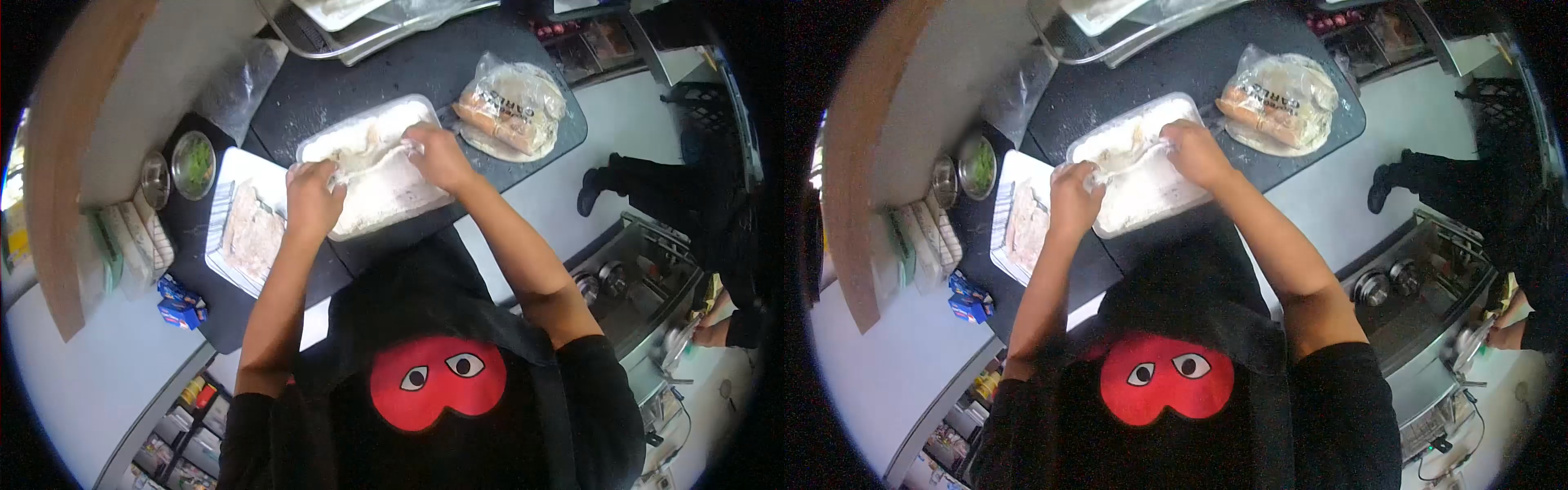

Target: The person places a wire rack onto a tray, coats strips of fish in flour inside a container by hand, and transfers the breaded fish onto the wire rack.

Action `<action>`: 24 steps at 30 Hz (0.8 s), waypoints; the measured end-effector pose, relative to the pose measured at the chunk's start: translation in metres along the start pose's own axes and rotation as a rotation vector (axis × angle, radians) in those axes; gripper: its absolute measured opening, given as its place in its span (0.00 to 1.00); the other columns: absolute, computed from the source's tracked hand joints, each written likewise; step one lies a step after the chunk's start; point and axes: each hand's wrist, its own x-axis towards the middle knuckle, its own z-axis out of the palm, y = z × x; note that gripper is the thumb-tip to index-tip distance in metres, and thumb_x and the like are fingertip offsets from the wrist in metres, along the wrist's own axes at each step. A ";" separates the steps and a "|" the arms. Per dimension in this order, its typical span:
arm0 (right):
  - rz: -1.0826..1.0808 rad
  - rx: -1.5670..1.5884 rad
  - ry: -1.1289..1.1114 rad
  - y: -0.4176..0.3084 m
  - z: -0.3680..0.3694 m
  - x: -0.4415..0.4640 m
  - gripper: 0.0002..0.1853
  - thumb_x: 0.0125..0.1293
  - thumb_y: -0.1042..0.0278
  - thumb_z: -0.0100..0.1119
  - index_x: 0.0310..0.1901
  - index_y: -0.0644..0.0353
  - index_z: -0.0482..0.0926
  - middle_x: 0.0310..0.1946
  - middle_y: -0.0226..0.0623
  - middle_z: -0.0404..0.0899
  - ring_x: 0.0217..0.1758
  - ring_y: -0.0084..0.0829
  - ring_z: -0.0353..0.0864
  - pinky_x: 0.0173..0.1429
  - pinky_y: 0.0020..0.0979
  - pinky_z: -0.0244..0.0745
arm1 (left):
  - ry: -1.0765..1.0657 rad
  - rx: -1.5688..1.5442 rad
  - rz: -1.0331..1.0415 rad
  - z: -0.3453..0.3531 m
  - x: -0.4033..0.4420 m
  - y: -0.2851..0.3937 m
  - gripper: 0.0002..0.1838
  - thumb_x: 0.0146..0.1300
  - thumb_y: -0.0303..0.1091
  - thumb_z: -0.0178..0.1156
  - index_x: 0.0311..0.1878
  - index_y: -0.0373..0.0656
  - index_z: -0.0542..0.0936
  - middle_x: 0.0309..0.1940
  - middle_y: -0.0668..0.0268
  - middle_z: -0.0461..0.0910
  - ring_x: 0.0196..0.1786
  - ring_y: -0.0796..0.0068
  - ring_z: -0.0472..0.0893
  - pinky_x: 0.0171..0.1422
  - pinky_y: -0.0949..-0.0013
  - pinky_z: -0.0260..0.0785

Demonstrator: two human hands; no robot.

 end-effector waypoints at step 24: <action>0.003 0.593 -0.440 -0.116 0.111 0.064 0.10 0.55 0.79 0.59 0.40 0.62 0.75 0.31 0.28 0.77 0.33 0.17 0.73 0.38 0.21 0.70 | 0.214 -0.253 -0.457 -0.113 -0.130 -0.106 0.15 0.48 0.19 0.59 0.42 0.35 0.75 0.33 0.65 0.78 0.37 0.80 0.75 0.42 0.73 0.69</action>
